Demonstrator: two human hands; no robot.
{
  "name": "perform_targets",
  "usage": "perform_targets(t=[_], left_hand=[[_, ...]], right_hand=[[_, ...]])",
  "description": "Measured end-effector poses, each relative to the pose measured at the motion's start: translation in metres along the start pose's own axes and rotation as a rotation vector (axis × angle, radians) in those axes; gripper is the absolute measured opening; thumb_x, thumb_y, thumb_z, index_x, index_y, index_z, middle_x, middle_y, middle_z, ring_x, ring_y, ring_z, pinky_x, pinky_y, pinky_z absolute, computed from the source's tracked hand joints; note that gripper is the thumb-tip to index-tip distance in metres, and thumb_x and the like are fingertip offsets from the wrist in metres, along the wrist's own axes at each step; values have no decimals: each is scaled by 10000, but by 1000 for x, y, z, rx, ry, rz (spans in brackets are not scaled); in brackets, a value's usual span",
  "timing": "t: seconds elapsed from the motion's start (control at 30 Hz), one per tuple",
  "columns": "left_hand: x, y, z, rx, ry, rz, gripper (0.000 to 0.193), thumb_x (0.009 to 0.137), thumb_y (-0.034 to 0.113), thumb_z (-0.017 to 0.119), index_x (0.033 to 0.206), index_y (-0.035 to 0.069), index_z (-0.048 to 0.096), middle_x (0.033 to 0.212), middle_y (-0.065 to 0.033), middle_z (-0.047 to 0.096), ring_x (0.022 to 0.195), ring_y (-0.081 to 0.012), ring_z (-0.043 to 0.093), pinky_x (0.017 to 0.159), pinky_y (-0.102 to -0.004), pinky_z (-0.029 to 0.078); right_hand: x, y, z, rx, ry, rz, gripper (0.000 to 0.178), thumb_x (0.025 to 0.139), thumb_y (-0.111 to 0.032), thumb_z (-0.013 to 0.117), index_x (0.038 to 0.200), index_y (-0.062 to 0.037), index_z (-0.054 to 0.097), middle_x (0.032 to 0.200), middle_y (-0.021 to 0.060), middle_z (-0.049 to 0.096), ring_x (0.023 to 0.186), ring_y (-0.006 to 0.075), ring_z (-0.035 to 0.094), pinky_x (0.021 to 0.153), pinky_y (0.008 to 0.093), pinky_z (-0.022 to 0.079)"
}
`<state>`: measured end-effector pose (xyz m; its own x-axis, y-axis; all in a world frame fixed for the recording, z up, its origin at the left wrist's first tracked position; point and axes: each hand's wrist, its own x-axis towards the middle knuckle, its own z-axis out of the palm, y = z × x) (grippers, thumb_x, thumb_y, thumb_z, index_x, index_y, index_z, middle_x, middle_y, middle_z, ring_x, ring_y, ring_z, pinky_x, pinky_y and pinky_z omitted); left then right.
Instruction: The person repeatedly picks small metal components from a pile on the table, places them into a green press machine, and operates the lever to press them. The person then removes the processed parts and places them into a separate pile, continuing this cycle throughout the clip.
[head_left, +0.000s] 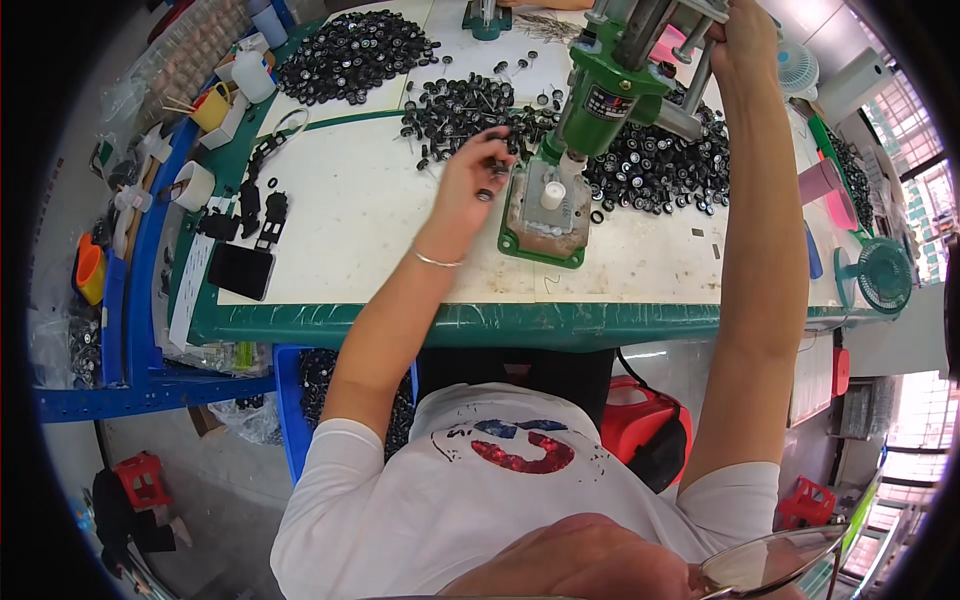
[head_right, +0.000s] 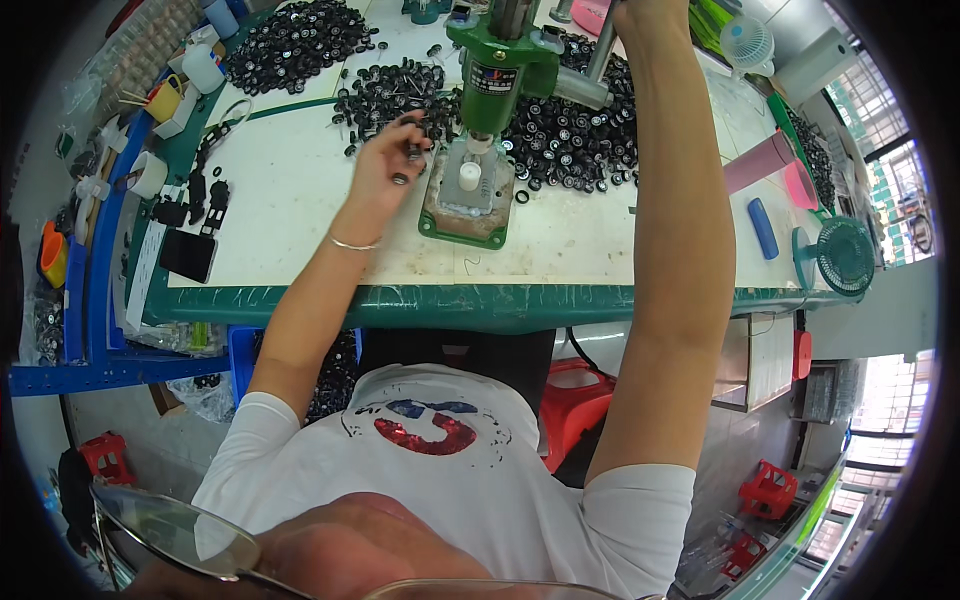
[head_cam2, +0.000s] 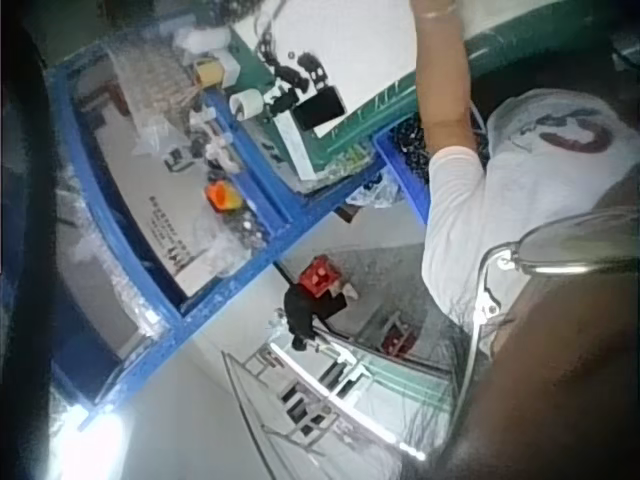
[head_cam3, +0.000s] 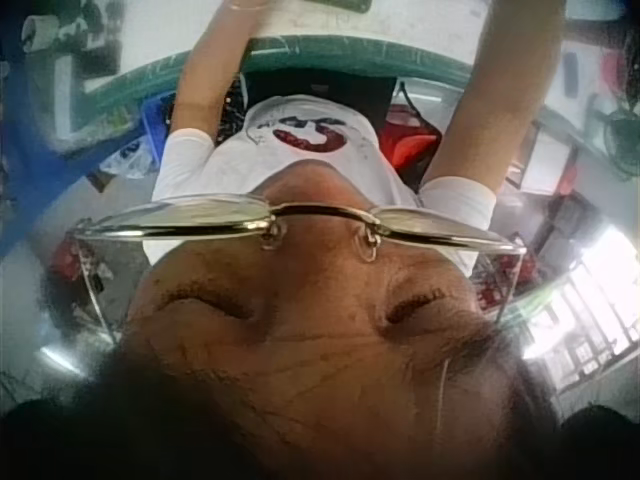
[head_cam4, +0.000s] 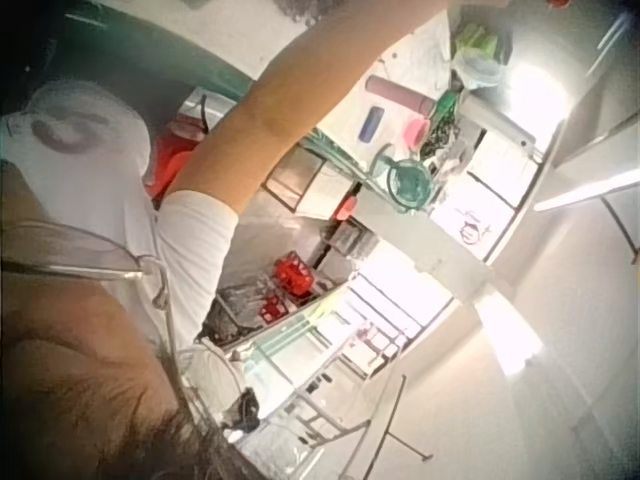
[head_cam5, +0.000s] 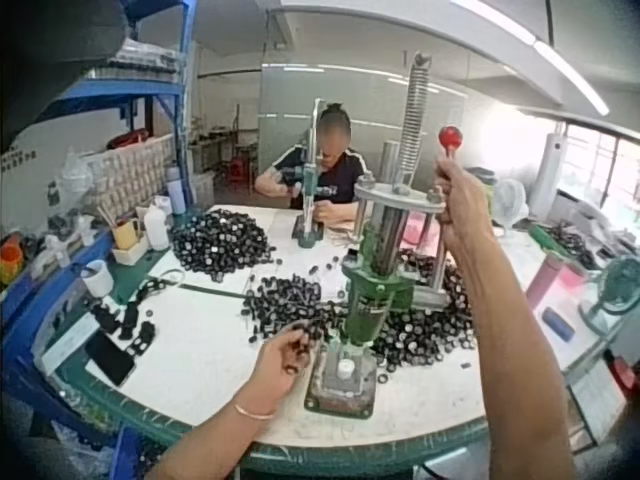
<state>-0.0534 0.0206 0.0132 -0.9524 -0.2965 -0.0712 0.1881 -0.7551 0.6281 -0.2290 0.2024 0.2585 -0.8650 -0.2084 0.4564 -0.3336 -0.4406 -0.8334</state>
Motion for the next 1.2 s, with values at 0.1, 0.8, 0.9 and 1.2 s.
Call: perform_targets(t=[0.1,0.8,0.9,1.2], left_hand=[[-3,20,-17,-106,159,-69,222,861,159,649,1035,29,608,758,-25,582,742,-112,565,533,-218,415],[18,38,-40,1854,268,229,232,761,282,710,809,55,704,725,-123,687,672,-241,667,595,-351,500],[12,40,-40,1372,218,197,167,773,190,729,854,47,697,734,-81,695,652,-130,638,528,-265,440],[-7,1,-13,713,59,222,170,820,92,713,959,8,665,779,-69,686,552,-43,532,449,-166,341]], right_hand=[[-4,5,-10,-7,-19,5,207,931,-280,592,858,-90,557,582,-64,450,410,49,367,353,197,259],[-194,145,-194,-1418,-161,-44,174,858,-162,625,1007,-70,628,969,73,575,735,223,574,699,356,477],[-193,153,-202,-1353,-169,-144,158,863,-114,608,1012,-65,626,951,80,578,729,233,568,698,353,473],[-189,130,-139,-597,-31,196,179,917,-108,602,1064,-16,646,956,44,664,814,89,609,724,237,491]])
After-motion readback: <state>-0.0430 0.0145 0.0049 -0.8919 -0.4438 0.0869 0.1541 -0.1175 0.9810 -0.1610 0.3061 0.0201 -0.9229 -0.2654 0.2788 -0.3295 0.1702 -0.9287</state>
